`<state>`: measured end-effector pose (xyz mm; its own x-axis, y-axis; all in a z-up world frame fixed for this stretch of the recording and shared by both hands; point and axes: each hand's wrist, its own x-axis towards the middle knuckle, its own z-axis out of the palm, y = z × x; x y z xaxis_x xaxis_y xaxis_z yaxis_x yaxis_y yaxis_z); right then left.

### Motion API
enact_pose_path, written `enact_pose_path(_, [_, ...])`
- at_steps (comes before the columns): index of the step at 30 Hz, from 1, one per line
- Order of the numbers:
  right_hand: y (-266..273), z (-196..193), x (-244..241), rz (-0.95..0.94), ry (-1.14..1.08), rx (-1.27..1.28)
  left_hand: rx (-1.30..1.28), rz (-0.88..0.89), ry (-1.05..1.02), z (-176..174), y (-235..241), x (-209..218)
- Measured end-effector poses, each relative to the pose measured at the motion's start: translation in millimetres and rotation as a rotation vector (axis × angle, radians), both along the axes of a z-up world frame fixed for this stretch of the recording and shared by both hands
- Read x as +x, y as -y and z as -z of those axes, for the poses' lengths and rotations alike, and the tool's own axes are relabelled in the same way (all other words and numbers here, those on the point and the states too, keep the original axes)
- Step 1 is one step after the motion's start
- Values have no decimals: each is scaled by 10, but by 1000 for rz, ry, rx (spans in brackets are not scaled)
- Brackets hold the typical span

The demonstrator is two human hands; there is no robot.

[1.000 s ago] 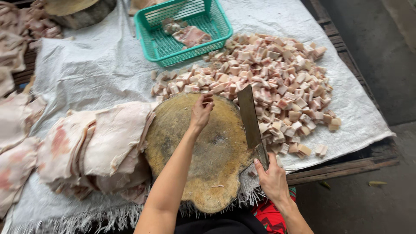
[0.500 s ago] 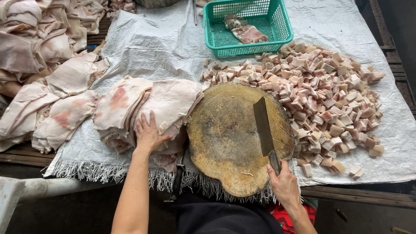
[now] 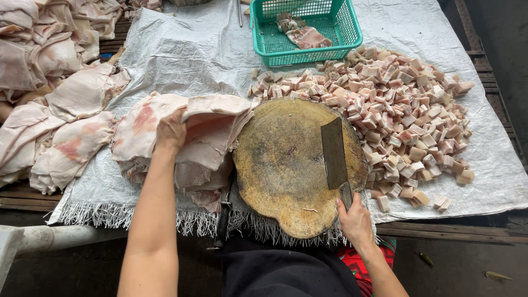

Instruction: The person cuts pieces of pig skin into smaller squares and strips using a cleaver on a wooden cutting board.

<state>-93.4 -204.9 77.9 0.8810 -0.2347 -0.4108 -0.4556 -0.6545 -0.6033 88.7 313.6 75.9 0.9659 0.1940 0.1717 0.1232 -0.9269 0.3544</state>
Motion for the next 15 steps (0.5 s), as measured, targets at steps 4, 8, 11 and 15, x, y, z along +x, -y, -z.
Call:
enact_pose_path(4, [42,127,0,-81,128,-75,130,164,-2,-869,233,139])
enact_pose_path(8, [33,89,-6,-45,58,-31,201,336,-5,-1520,607,441])
enact_pose_path(11, [26,17,10,-5,30,28,219,458,55,-1768,924,608])
enact_pose_path(15, [35,-2,-22,18,61,92,291,629,210,-1732,1559,770])
